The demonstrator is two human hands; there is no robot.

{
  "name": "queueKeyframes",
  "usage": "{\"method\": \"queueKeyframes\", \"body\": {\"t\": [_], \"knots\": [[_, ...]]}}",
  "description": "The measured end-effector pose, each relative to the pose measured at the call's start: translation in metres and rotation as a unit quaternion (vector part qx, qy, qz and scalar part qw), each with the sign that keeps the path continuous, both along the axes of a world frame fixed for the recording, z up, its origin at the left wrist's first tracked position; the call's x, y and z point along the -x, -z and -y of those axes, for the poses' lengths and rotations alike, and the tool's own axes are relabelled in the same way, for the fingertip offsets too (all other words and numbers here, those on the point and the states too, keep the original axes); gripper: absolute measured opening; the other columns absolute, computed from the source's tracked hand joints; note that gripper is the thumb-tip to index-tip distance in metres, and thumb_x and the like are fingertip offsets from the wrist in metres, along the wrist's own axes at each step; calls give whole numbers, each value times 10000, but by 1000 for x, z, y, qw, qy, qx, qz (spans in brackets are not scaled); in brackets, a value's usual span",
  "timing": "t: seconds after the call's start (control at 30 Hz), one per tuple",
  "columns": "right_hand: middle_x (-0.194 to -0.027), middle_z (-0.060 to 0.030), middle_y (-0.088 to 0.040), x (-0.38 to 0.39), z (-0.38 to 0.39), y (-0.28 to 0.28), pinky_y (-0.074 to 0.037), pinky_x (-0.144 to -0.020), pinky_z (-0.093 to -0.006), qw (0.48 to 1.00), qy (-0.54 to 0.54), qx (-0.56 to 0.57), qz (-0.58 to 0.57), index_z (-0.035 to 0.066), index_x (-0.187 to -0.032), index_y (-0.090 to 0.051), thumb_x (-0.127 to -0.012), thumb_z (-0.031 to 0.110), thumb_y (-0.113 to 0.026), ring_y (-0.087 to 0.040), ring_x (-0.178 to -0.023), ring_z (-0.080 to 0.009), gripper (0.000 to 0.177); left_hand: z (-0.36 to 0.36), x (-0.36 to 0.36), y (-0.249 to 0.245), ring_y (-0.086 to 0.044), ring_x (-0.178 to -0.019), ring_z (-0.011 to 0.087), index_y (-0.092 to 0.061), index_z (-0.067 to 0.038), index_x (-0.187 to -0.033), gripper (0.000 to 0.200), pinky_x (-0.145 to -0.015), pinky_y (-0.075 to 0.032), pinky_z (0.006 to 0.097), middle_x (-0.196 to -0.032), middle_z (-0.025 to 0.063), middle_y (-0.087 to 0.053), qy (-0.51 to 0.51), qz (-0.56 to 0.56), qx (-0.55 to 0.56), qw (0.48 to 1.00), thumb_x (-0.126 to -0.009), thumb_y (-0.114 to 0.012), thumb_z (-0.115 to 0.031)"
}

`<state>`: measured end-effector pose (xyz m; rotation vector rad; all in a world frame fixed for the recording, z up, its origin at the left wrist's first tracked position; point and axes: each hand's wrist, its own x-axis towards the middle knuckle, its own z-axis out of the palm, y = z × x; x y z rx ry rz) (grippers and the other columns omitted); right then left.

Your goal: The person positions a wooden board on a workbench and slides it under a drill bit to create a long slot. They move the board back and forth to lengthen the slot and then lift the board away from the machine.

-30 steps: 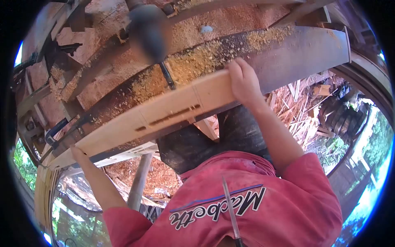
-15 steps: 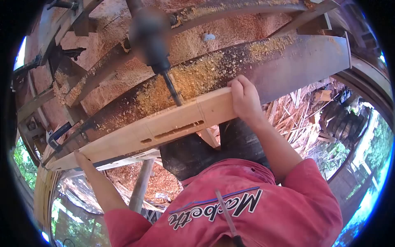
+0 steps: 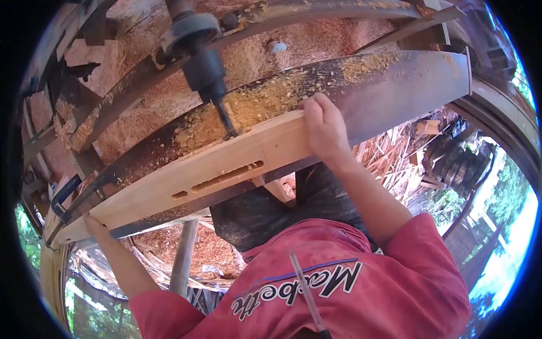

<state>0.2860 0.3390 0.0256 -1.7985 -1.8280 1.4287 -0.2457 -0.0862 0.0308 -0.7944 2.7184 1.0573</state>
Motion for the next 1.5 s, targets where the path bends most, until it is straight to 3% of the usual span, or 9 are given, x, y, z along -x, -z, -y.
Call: {"method": "queueKeyframes", "body": {"t": [0.1, 0.43, 0.5, 0.73, 0.9, 1.17, 1.23, 1.37, 1.5], "knots": [[-813, -141, -631, -5, -3, 0, -482, -791, -359, 1000, -2, -4, -31, -10, -966, -647, -1003, 245, -460, -598, -813, -210, 319, 30, 27, 16, -654, -941, 311, -612, 75, -1195, 580, -814, -543, 467, -1130, 178, -651, -13, 40, -73, 996, -843, -634, -385], [-812, -134, -626, -6, -1, 3, -479, -790, -362, 1000, -5, -6, -22, -12, -981, -639, -1002, 254, -484, -596, -811, -210, 308, -3, -12, 2, -652, -968, 303, -616, 68, -1200, 559, -837, -538, 459, -1128, 177, -653, -23, 0, -4, 1000, -859, -626, -376], [-801, -152, -610, -2, 5, 5, -479, -779, -372, 998, 12, 7, -53, -13, -946, -616, -1003, 241, -481, -591, -799, -224, 293, -17, -17, -6, -661, -931, 301, -605, 60, -1165, 525, -800, -539, 438, -1087, 190, -647, 0, 8, -9, 1000, -932, -499, -398], [-759, -154, -580, -19, -7, 7, -477, -746, -385, 996, 9, 42, -75, -11, -917, -579, -1006, 232, -483, -570, -752, -223, 276, -1, -24, 2, -657, -925, 303, -615, 49, -1156, 525, -802, -535, 425, -1083, 178, -646, 23, -24, 40, 999, -923, -513, -411], [-793, -186, -600, -5, 8, 5, -480, -764, -391, 998, 12, 15, -53, -13, -953, -588, -1001, 241, -493, -593, -771, -254, 276, 14, -4, 2, -649, -961, 314, -600, 67, -1234, 602, -837, -534, 448, -1130, 177, -646, -36, 33, -46, 998, -899, -618, -433], [-805, -167, -611, -15, -4, 0, -480, -779, -383, 996, 12, 61, -69, -20, -969, -593, -997, 236, -489, -600, -806, -242, 277, 36, 9, 18, -633, -993, 303, -580, 79, -1245, 606, -847, -527, 436, -1172, 170, -617, 48, -14, -59, 997, -899, -607, -418], [-806, -159, -618, -20, -4, 3, -481, -781, -380, 997, 8, 51, -62, -20, -970, -603, -997, 240, -486, -603, -809, -238, 286, -10, -37, -2, -651, -1021, 317, -588, 40, -1226, 515, -836, -544, 464, -1170, 187, -634, 9, -18, 29, 999, -973, -481, -396], [-820, -154, -628, -10, 7, 3, -485, -787, -378, 999, 0, 14, -30, -18, -974, -625, -999, 251, -477, -614, -826, -247, 308, 9, -21, 2, -656, -980, 308, -596, 36, -1202, 508, -830, -541, 450, -1130, 175, -641, 16, -5, 54, 998, -949, -487, -391], [-826, -187, -636, 9, 23, -2, -485, -775, -398, 999, 1, 15, -33, -17, -962, -603, -1000, 244, -475, -624, -818, -284, 293, 27, 14, 4, -631, -992, 303, -600, 63, -1225, 588, -851, -517, 446, -1168, 176, -625, 1, 12, -65, 998, -864, -627, -401]]}}
